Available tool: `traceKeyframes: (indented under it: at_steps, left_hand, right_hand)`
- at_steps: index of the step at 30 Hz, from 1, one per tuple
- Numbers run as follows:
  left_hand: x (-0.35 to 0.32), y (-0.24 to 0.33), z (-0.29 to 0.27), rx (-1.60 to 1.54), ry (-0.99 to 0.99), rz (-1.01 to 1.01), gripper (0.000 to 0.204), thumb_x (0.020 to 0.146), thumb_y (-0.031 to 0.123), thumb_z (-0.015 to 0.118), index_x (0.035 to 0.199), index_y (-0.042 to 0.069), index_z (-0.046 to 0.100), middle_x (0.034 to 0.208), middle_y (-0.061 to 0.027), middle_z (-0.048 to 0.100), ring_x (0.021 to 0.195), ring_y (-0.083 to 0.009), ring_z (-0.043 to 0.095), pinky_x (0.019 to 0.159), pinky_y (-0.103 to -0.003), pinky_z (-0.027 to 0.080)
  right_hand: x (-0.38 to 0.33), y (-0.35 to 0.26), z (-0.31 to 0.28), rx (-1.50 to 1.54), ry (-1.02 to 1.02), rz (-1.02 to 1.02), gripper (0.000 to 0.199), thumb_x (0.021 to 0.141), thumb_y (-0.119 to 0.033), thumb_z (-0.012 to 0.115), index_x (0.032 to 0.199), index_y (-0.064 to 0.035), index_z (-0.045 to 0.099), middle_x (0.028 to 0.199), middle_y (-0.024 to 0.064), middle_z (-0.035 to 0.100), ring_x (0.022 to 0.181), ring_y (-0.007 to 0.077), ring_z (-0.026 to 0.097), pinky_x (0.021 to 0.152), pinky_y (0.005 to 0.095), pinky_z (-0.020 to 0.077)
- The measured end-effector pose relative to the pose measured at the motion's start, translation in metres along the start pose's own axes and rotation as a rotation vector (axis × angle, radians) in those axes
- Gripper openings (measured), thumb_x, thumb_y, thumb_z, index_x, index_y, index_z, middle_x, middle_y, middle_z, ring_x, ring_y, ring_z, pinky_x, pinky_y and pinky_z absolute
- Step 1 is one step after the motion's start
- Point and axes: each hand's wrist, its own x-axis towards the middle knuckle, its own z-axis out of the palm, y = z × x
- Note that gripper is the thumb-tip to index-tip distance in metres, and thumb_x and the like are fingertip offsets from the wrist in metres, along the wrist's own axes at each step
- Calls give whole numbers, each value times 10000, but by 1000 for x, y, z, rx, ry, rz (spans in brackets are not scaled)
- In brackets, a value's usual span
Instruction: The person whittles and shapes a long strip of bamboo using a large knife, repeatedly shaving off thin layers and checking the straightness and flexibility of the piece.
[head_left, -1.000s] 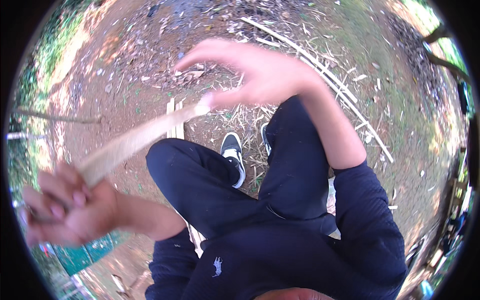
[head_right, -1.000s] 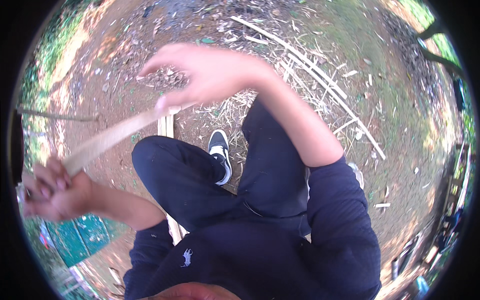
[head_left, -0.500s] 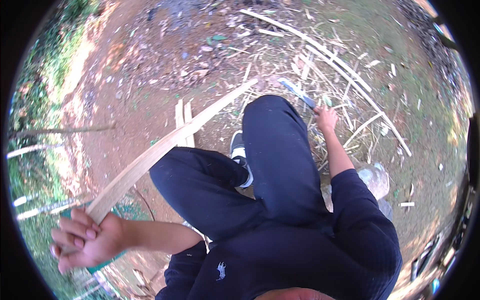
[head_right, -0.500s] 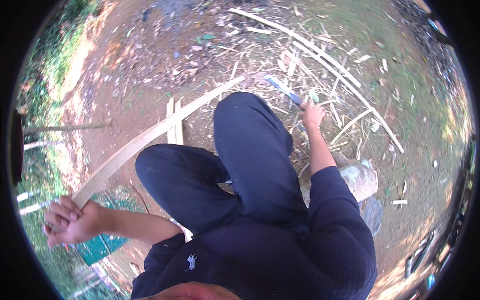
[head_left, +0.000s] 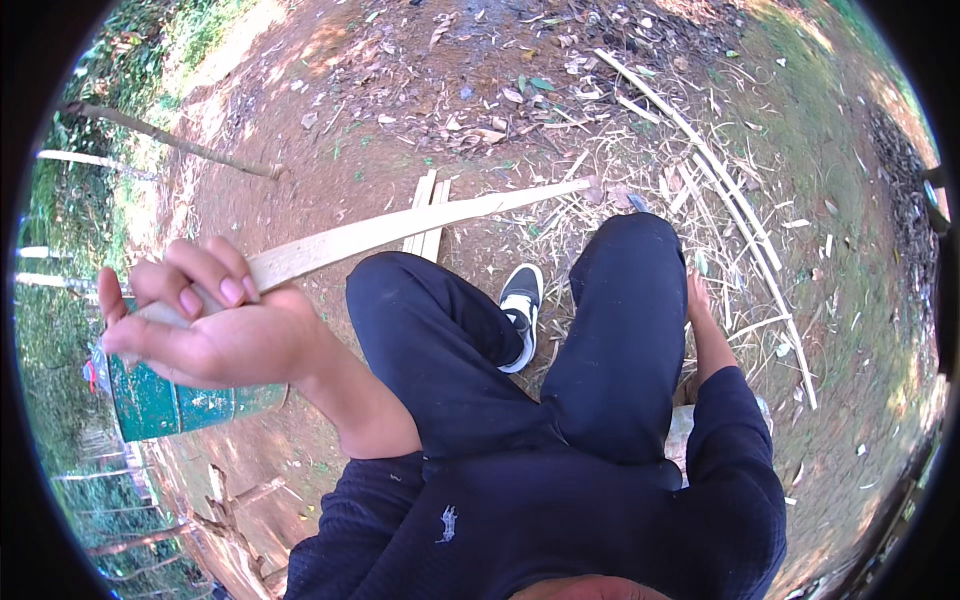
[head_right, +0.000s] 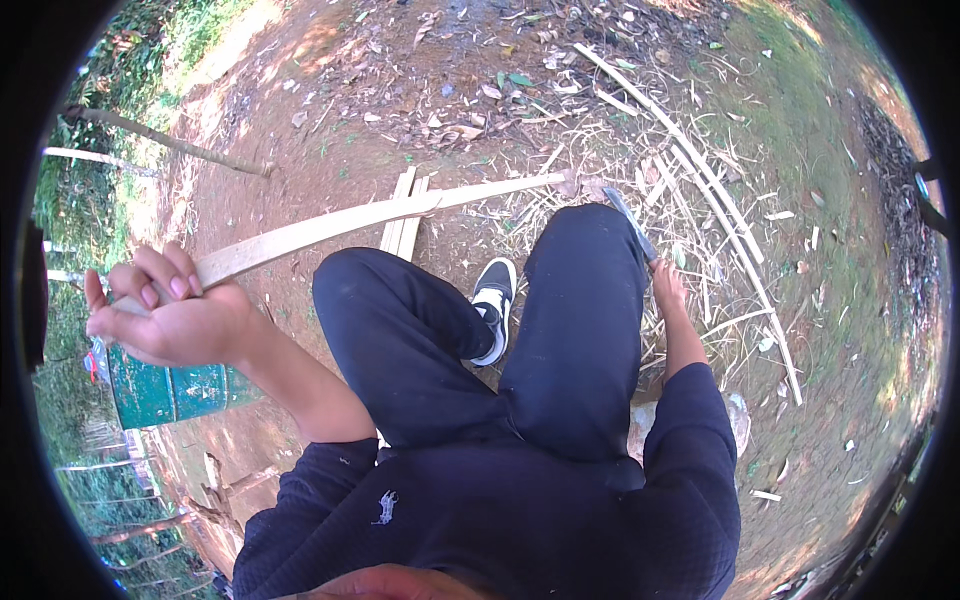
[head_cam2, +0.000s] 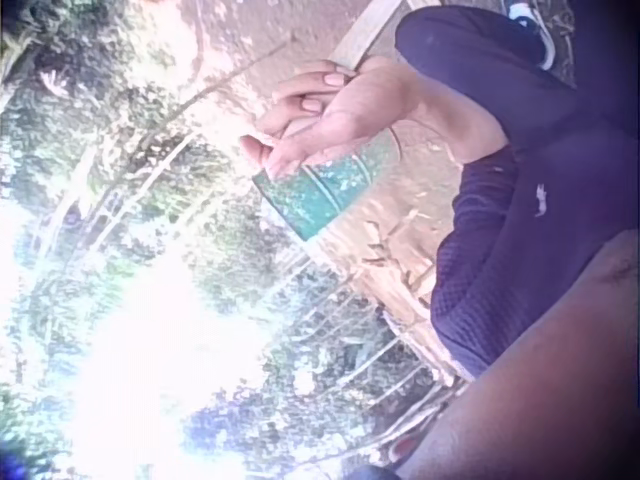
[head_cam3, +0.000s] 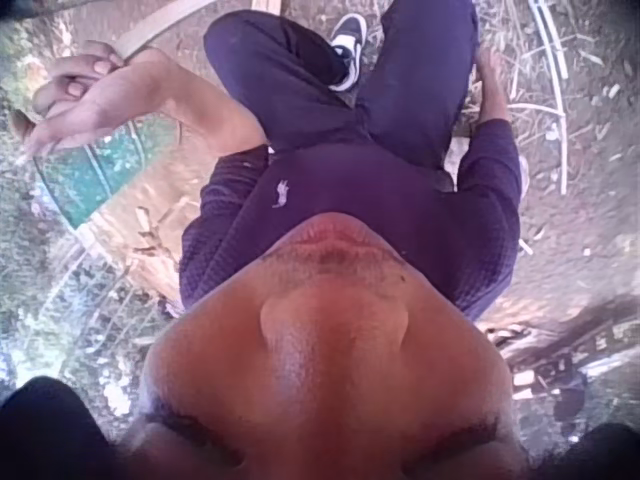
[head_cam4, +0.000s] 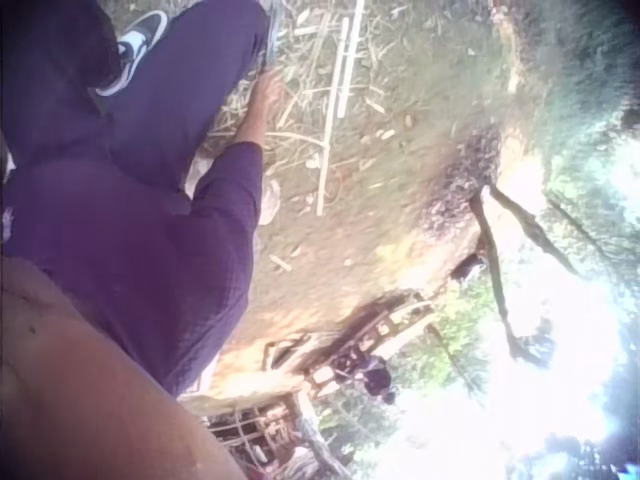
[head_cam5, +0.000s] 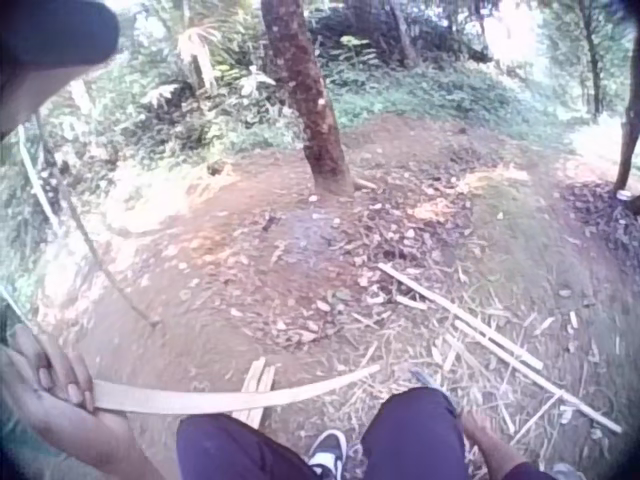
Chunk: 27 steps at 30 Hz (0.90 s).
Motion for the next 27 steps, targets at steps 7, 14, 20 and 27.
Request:
traceKeyframes:
  at_steps: [7,14,20,27]
  left_hand:
    - [8,-11,-7,-92,-28,-33,429,1065,369,409,1113,-43,516,677,5,368,466,-89,359,391,-232,276]
    - [3,-22,-8,-271,-184,-20,513,1048,474,403,1100,-28,495,715,-35,376,478,-141,438,394,-275,329]
    - [1,-18,1,-349,-150,-85,541,1003,572,454,961,35,506,658,-49,439,446,-150,482,393,-293,468]
    - [-2,-18,13,-426,-145,-165,505,1025,521,473,755,99,411,514,-2,367,346,-80,310,327,-221,221]
  right_hand:
    - [-16,15,-49,543,10,-254,546,966,-262,498,1404,52,415,1381,260,504,1253,372,531,1063,450,436]
    - [-3,22,-202,1122,-75,332,445,879,-307,688,808,128,624,609,162,625,449,208,596,357,345,448]
    - [-108,0,-347,1416,441,148,286,915,-169,700,1059,-4,516,733,70,575,592,137,601,513,266,510]
    - [-226,-166,-426,1558,512,-2,157,924,-123,665,967,-39,540,579,6,529,434,92,501,419,239,399]
